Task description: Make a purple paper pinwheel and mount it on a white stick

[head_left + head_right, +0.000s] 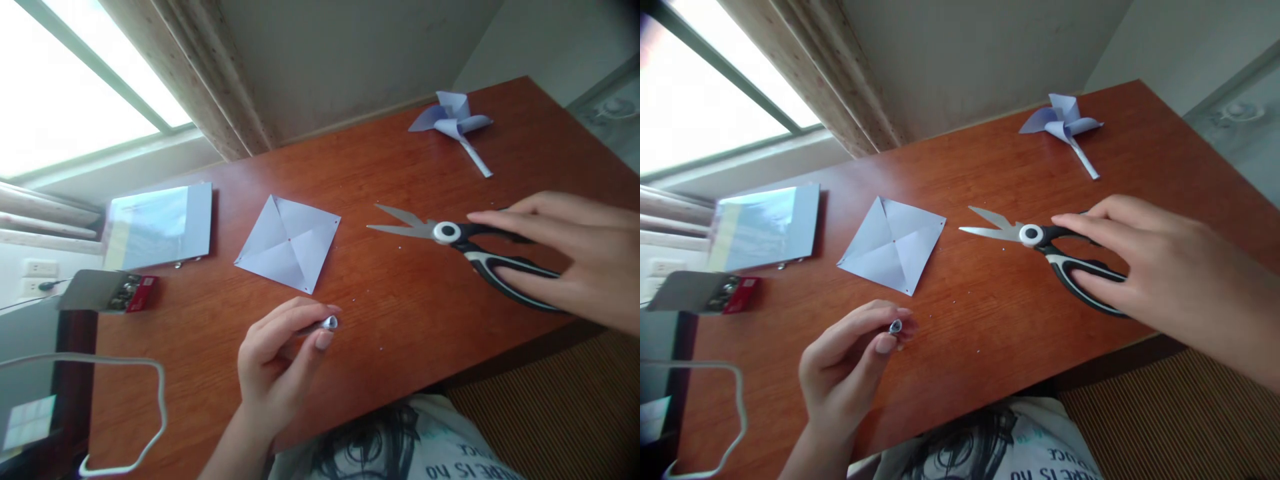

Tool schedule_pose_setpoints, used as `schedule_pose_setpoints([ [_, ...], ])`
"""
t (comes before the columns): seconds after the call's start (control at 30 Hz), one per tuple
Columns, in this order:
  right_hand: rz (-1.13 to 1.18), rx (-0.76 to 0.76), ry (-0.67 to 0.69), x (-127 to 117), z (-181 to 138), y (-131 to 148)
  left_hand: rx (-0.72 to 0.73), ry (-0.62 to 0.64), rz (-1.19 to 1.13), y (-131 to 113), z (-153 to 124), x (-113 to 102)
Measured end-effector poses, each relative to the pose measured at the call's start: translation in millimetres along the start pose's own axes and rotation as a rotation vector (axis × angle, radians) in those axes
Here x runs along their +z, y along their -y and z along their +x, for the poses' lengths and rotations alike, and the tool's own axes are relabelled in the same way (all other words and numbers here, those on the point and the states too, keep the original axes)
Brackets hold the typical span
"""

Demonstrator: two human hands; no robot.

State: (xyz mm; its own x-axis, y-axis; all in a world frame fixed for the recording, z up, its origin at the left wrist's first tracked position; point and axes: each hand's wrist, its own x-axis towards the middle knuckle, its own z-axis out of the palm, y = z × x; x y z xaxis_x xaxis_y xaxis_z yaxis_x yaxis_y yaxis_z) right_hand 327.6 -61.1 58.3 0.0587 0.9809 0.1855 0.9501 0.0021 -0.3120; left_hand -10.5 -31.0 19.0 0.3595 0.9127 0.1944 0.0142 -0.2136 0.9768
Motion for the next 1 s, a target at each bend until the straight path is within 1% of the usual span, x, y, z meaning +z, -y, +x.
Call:
schedule_pose_setpoints([
  [0.03,-0.019,-0.076,0.053,5.6,0.2,-8.8,-0.022,-0.01,-0.034,0.1,-0.6,0.3],
  [0.07,-0.045,-0.068,0.066,13.1,-0.9,-15.6,-0.049,-0.021,-0.069,0.5,-1.2,0.7],
  [0.17,-0.085,0.044,0.054,41.5,-9.4,-24.6,-0.154,-0.059,-0.185,2.3,-2.0,3.0],
  [0.27,-0.098,0.051,-0.042,66.0,-17.3,-23.0,-0.293,-0.108,-0.312,2.8,-0.2,6.7],
  [0.33,-0.13,0.037,-0.115,75.9,-18.9,-20.5,-0.387,-0.14,-0.42,1.8,2.7,9.3],
  [0.43,-0.175,0.043,-0.177,84.0,-16.8,-18.4,-0.495,-0.161,-0.611,0.9,8.1,12.6],
  [0.5,-0.174,0.054,-0.187,87.4,-14.3,-20.0,-0.553,-0.17,-0.685,2.0,10.9,14.0],
  [0.63,-0.115,0.042,-0.161,89.4,-10.7,-28.9,-0.61,-0.206,-0.72,6.8,12.9,15.0],
  [0.7,-0.12,0.037,-0.15,86.1,-9.5,-27.4,-0.626,-0.227,-0.735,8.6,12.6,15.7],
  [0.77,-0.143,0.041,-0.182,80.6,-8.9,-13.4,-0.643,-0.233,-0.75,9.2,12.1,16.9],
  [0.8,-0.138,0.047,-0.223,77.7,-8.9,-0.5,-0.649,-0.23,-0.749,9.2,11.9,17.7],
  [0.83,-0.084,0.04,-0.262,74.9,-9.2,15.9,-0.652,-0.226,-0.743,9.1,11.5,18.6],
  [0.87,0.039,0.027,-0.308,72.6,-9.8,35.3,-0.653,-0.223,-0.731,9.0,11.2,19.6],
  [0.9,0.202,0.019,-0.288,70.9,-10.5,56.3,-0.648,-0.221,-0.714,8.8,10.7,20.5],
  [0.97,0.477,-0.03,-0.208,69.7,-11.8,97.6,-0.631,-0.207,-0.675,8.9,9.2,21.9],
  [1.0,0.571,-0.069,-0.156,70.1,-12.3,115.2,-0.613,-0.192,-0.657,9.3,8.2,22.3],
])
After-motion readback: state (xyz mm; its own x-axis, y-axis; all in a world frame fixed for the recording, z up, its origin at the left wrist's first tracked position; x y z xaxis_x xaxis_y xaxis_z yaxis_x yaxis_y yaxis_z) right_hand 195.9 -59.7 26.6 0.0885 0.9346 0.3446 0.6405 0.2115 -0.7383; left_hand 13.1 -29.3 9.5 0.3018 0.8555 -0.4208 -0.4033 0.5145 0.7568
